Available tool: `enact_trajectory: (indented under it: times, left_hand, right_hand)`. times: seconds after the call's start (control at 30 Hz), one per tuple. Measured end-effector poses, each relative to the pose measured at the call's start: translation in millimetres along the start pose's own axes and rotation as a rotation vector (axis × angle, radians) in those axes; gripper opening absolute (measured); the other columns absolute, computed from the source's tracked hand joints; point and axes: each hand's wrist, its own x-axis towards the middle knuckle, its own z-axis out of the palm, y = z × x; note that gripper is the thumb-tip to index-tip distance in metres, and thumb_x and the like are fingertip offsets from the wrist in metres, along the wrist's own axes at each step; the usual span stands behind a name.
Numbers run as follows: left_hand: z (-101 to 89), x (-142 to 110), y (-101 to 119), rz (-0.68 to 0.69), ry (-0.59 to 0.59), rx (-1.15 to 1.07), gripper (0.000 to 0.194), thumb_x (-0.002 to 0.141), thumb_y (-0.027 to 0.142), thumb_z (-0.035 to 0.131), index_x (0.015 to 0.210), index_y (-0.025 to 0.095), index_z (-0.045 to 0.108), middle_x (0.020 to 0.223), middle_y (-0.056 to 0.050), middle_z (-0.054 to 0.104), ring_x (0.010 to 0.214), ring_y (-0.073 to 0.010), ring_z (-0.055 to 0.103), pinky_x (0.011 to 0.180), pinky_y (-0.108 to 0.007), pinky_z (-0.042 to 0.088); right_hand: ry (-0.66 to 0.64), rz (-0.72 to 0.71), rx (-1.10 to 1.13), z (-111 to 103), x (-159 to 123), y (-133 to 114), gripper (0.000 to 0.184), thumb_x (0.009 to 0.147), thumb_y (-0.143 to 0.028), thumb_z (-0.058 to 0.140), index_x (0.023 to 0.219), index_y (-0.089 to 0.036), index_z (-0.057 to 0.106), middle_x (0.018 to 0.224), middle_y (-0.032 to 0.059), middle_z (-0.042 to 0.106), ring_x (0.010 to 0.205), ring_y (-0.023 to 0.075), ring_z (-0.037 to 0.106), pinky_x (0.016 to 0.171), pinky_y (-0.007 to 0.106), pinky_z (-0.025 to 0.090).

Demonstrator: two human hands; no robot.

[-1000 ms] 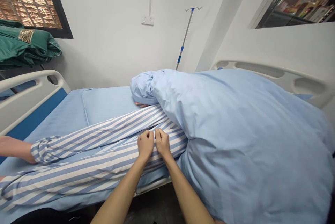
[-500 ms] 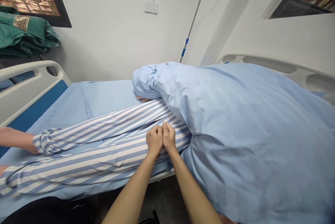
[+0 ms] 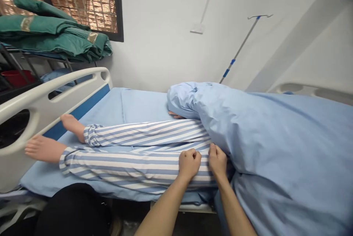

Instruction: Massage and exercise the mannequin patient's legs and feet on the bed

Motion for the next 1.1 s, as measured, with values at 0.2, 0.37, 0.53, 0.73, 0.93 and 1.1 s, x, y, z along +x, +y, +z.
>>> enact_trajectory:
  times: [0.2,0.37,0.53,0.73,0.93,1.1]
  left_hand:
    - [-20.4,3.8,-10.2,-0.028,-0.113,-0.125,0.032,0.077,0.031,0.036,0.050,0.019,0.048,0.048,0.003,0.047,0.052,-0.0094,0.042,0.054,-0.022,0.031]
    - [-98.0,11.2,-56.3,-0.115,-0.127,-0.105,0.035,0.075,0.033,0.036,0.045,0.018,0.047,0.043,0.002,0.048,0.049,-0.0103,0.049,0.056,-0.021,0.036]
    - [-222.5,15.2,-122.7,-0.207,0.100,0.058,0.034,0.075,0.033,0.033,0.046,0.019,0.045,0.047,0.001,0.051,0.053,-0.0119,0.050,0.057,-0.022,0.035]
    - [-326.5,3.8,-180.0,-0.292,0.267,0.255,0.035,0.077,0.034,0.032,0.048,0.019,0.044,0.050,0.001,0.050,0.057,-0.0133,0.049,0.060,-0.023,0.032]
    - [-332.6,-13.4,-206.5,-0.299,0.220,0.398,0.024,0.073,0.031,0.042,0.052,0.020,0.046,0.059,-0.001,0.055,0.066,-0.0163,0.051,0.060,-0.025,0.029]
    - [-332.9,-15.2,-210.5,-0.335,0.207,0.446,0.025,0.076,0.031,0.039,0.058,0.021,0.052,0.061,-0.002,0.057,0.068,-0.0173,0.053,0.060,-0.025,0.029]
  right_hand:
    - [-0.073,0.016,-0.212,14.0,-2.4,15.5,0.039,0.083,-0.046,0.029,0.056,-0.021,0.040,0.051,0.0022,0.048,0.052,0.0145,0.037,0.051,0.026,0.025]
    - [-0.043,0.023,-0.155,9.9,-1.1,15.3,0.040,0.082,-0.049,0.027,0.056,-0.020,0.039,0.051,0.0009,0.046,0.052,0.0143,0.039,0.051,0.025,0.027]
    - [-0.057,0.043,-0.210,11.1,-1.8,17.1,0.039,0.081,-0.049,0.028,0.057,-0.020,0.041,0.051,0.0015,0.046,0.053,0.0157,0.039,0.051,0.026,0.027]
    - [-0.067,0.045,-0.294,11.7,-3.6,13.9,0.036,0.080,-0.047,0.029,0.059,-0.021,0.041,0.052,0.0013,0.044,0.054,0.0165,0.039,0.052,0.026,0.028]
    - [-0.092,0.050,-0.401,13.0,-3.7,8.2,0.033,0.078,-0.046,0.030,0.057,-0.022,0.039,0.052,0.0023,0.044,0.053,0.0170,0.038,0.051,0.027,0.029]
    - [-0.128,0.072,-0.505,14.7,-3.7,1.5,0.032,0.077,-0.045,0.030,0.057,-0.022,0.042,0.053,0.0049,0.047,0.051,0.0190,0.038,0.050,0.029,0.030]
